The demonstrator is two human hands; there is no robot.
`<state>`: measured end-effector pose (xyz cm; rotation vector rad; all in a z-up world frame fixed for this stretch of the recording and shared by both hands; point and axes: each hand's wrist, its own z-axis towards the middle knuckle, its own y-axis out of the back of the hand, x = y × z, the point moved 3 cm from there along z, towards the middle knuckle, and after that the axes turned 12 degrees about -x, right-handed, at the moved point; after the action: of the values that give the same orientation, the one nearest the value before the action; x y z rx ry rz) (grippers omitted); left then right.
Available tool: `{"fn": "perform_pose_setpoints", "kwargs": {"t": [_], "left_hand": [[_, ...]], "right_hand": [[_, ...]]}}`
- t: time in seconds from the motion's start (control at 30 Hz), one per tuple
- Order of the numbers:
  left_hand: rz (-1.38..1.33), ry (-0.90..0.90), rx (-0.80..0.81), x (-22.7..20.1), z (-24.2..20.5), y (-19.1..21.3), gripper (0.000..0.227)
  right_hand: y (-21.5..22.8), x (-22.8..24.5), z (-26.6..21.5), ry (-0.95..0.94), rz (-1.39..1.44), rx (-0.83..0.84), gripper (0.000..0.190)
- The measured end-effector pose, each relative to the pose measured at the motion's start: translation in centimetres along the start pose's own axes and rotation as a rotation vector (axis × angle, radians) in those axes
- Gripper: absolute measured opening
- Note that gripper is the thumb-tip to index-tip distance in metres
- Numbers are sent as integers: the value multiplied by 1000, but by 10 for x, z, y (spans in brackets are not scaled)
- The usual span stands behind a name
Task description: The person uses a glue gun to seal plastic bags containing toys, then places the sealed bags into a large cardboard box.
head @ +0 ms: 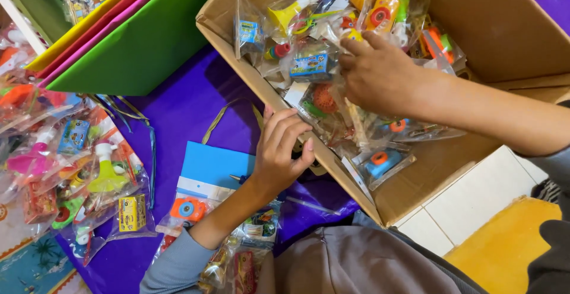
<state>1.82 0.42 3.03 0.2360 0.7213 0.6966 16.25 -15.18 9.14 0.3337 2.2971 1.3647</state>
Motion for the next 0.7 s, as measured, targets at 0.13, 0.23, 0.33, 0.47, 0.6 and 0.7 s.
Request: {"fn": "perform_pose_setpoints", "kwargs": {"t": [0.13, 0.23, 0.33, 0.47, 0.6, 0.7], "left_hand": [[9, -6, -3, 1, -2, -1, 19], [12, -18, -11, 5, -5, -5, 18], [23, -20, -99, 10, -11, -10, 21], [24, -22, -109, 11, -10, -10, 22], [19, -18, -89, 10, -11, -10, 23], [20, -11, -84, 10, -11, -10, 23]], "right_hand": [[-17, -10, -2, 22, -182, -421, 25], [-16, -4, -9, 56, -67, -252, 48], [-30, 12, -22, 228, 164, -428, 28], [-40, 31, -35, 422, 541, -56, 22], [13, 29, -28, 429, 722, 214, 24], [24, 16, -11, 348, 767, 14, 25]]}}
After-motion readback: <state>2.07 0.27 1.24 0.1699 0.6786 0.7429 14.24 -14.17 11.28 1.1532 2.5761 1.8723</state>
